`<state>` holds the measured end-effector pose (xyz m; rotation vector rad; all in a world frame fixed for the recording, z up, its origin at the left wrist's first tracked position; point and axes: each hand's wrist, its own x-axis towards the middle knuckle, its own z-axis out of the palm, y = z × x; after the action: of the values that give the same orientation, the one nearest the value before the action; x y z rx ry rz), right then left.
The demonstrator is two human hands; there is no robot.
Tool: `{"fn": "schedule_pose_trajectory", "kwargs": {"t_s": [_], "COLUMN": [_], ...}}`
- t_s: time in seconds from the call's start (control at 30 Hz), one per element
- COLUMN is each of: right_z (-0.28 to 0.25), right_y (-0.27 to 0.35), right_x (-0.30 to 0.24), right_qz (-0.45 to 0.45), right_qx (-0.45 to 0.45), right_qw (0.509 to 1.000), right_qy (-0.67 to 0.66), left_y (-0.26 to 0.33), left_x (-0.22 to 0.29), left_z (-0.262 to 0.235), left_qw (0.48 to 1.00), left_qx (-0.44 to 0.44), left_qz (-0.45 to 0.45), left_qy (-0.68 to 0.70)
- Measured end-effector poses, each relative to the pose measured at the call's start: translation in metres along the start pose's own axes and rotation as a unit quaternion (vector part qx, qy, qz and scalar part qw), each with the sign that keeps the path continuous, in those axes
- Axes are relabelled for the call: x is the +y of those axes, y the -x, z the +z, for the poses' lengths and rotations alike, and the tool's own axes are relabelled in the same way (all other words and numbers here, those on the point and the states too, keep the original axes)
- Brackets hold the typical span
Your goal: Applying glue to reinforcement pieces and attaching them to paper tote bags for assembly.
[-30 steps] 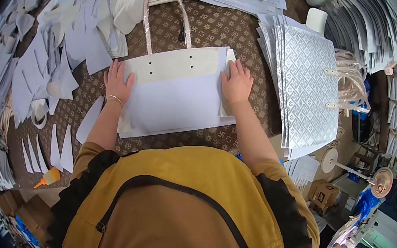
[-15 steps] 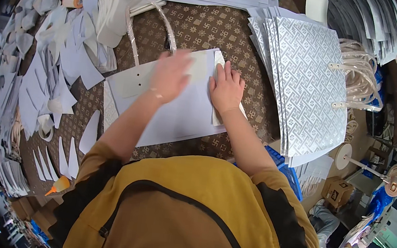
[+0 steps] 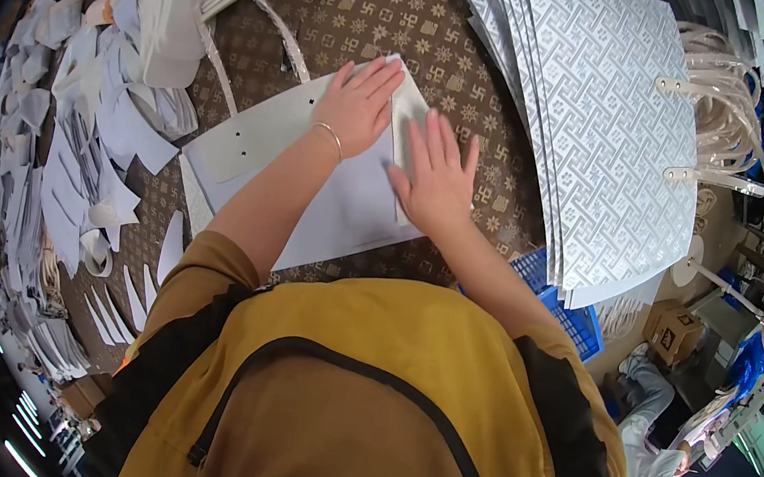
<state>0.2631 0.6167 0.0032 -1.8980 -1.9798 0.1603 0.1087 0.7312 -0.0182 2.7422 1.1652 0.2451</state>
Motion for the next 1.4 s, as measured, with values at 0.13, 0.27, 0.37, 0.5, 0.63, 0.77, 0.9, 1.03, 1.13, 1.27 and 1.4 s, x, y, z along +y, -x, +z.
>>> {"fn": "schedule_pose_trajectory", "kwargs": {"t_s": [0.13, 0.27, 0.37, 0.5, 0.63, 0.77, 0.9, 1.03, 1.13, 1.27, 1.4], "right_z": [-0.014, -0.016, -0.012, -0.007, -0.013, -0.010, -0.012, -0.013, -0.014, -0.011, -0.021], "right_y": [0.041, 0.039, 0.045, 0.058, 0.085, 0.087, 0.088, 0.090, 0.095, 0.114, 0.131], "right_x": [0.007, 0.007, 0.006, -0.003, -0.008, -0.009, -0.008, -0.009, -0.009, -0.008, -0.007], "right_qz": [-0.076, -0.077, -0.082, -0.073, -0.042, -0.042, -0.039, -0.041, -0.050, -0.107, -0.124], "right_qx": [-0.164, -0.172, -0.153, -0.121, -0.126, -0.107, -0.100, -0.082, -0.048, -0.055, -0.042], "right_qw": [0.983, 0.982, 0.985, 0.989, 0.991, 0.993, 0.994, 0.996, 0.998, 0.992, 0.988], "right_qy": [-0.032, -0.015, -0.003, 0.041, 0.000, -0.008, -0.005, -0.011, -0.007, -0.029, -0.085], "left_y": [-0.002, -0.002, -0.002, -0.001, -0.005, -0.006, -0.008, -0.007, -0.010, -0.001, -0.001], "left_x": [0.003, 0.006, 0.010, 0.013, 0.016, 0.013, 0.013, 0.001, 0.005, 0.021, 0.021], "left_z": [-0.002, -0.003, -0.004, -0.006, -0.004, -0.006, -0.004, 0.007, 0.004, 0.002, 0.004], "left_qw": [1.000, 1.000, 0.999, 0.993, 0.990, 0.989, 0.989, 0.995, 0.997, 0.993, 0.990], "left_qx": [0.002, 0.001, -0.028, -0.046, -0.055, -0.082, -0.086, -0.077, -0.069, -0.083, -0.083], "left_qz": [-0.003, -0.003, -0.014, -0.014, -0.002, -0.010, -0.007, -0.006, -0.034, -0.016, 0.006], "left_qy": [0.007, 0.002, -0.038, -0.105, -0.128, -0.121, -0.120, -0.069, 0.024, -0.076, -0.113]}}
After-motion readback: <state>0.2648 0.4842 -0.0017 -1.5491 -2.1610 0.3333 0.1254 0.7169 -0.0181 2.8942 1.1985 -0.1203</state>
